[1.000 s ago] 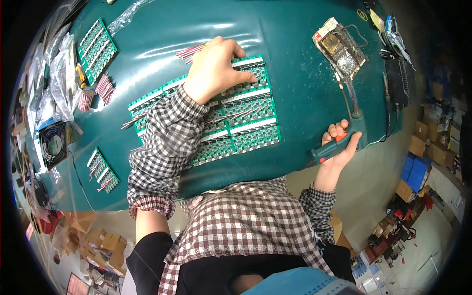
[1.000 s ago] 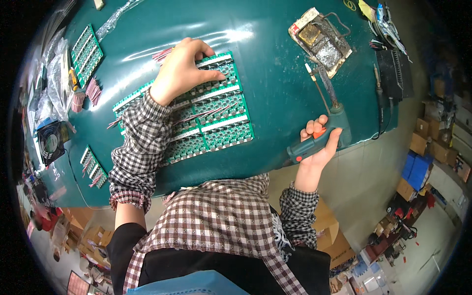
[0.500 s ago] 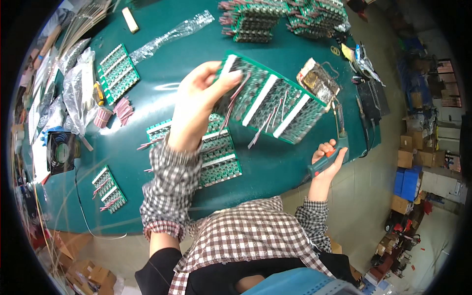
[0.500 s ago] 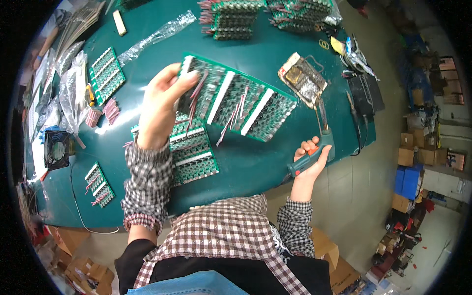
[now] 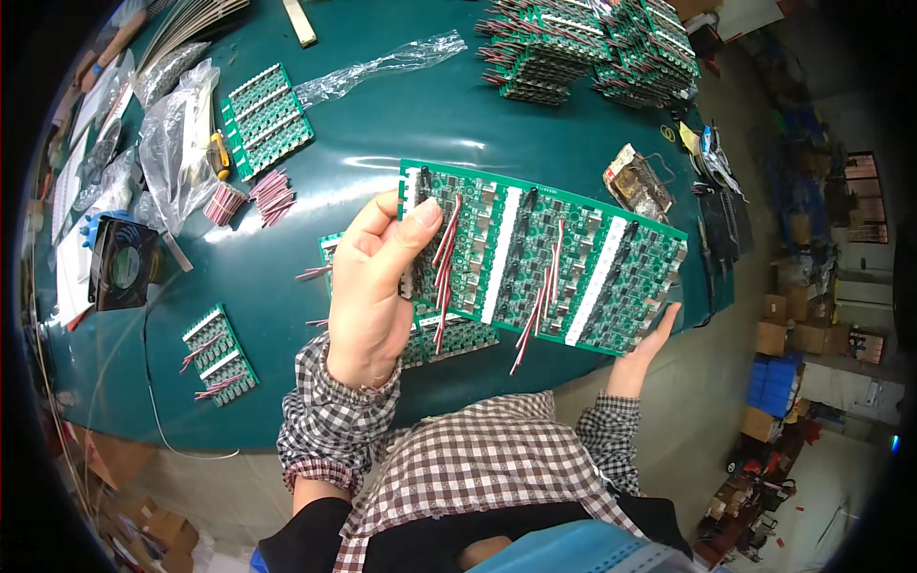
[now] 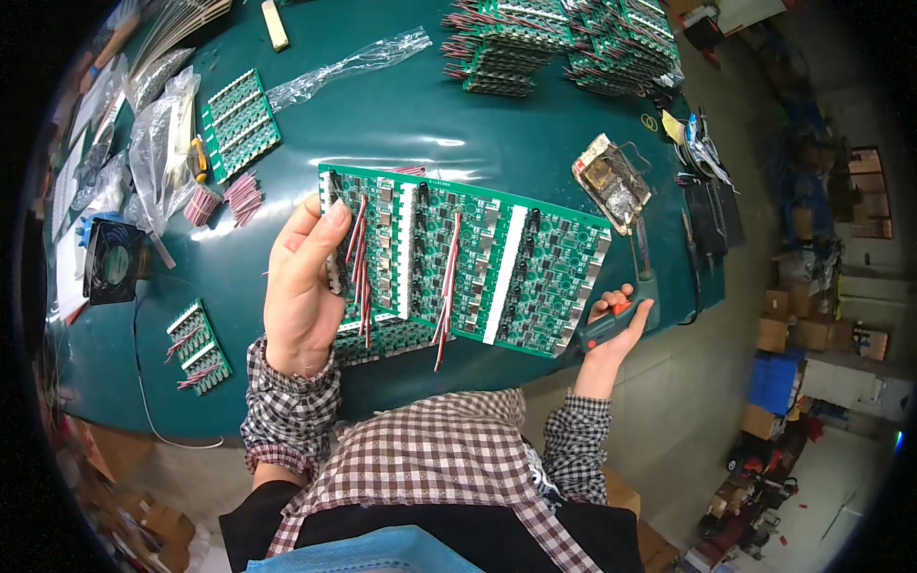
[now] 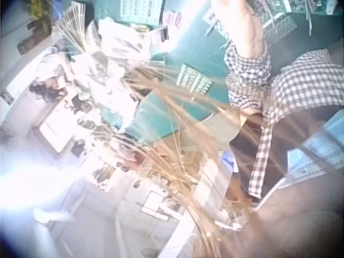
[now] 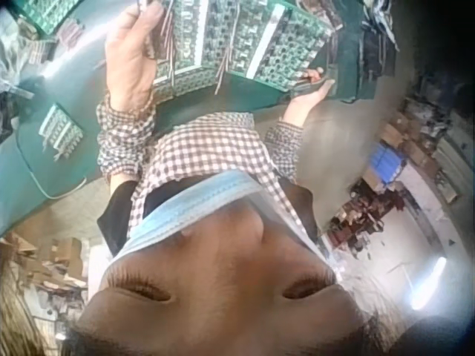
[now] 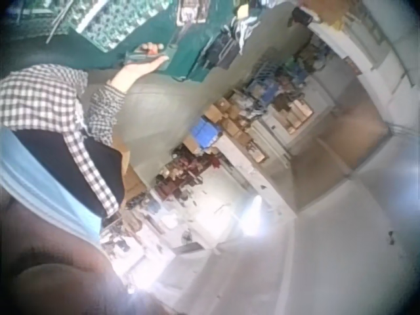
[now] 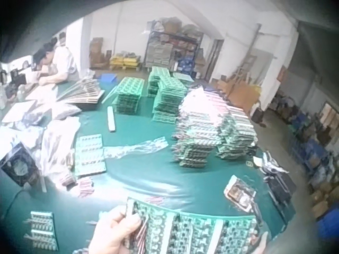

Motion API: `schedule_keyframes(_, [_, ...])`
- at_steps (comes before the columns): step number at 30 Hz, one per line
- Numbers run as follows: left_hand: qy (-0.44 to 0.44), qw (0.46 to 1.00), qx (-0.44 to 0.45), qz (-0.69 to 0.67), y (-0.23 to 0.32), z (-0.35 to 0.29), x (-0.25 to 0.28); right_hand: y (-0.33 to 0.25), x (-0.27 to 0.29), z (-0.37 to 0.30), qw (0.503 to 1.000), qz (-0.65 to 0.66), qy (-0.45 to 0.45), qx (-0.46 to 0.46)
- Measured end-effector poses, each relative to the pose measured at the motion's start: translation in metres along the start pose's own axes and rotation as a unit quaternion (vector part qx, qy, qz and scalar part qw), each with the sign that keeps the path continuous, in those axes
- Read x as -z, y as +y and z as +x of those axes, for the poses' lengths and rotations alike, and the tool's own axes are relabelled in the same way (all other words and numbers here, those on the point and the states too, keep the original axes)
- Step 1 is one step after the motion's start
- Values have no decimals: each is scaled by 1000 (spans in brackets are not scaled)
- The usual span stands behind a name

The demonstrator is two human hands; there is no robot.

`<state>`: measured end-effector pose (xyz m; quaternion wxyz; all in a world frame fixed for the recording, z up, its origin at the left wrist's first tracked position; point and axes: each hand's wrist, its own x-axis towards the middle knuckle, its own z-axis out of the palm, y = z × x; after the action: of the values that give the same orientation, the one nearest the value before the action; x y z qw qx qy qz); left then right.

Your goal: The person uses a soldering iron to attach red and white wires to green circuit boards. They repeatedly heat the connection points and apply solder to secure the wires, occasionally lifting the boards to inspect the joints before placing them back on the table.

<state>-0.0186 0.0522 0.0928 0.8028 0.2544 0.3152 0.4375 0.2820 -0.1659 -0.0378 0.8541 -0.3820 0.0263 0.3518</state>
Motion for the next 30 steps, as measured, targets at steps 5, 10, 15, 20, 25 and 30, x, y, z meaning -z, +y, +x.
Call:
schedule_keyframes(5, [12,1000,-16,9,3,1,-1,-4,2,-2,1000,8,11,1])
schedule_keyframes(10, [1,1000,-27,-3,-2,2,0,-4,4,1,1000,3,15,10])
schedule_keyframes(15, [-3,1000,-22,-4,-4,4,1,-4,4,1,1000,5,8,14])
schedule_keyframes(20, [6,1000,-19,6,-4,2,-1,-2,-1,-4,1000,-2,14,14])
schedule_keyframes(25, [2,1000,-24,15,-2,0,-1,-5,1,-6,1000,-6,10,17])
schedule_keyframes(30, [7,1000,-4,11,-4,1,2,-7,6,-4,1000,-10,-5,18])
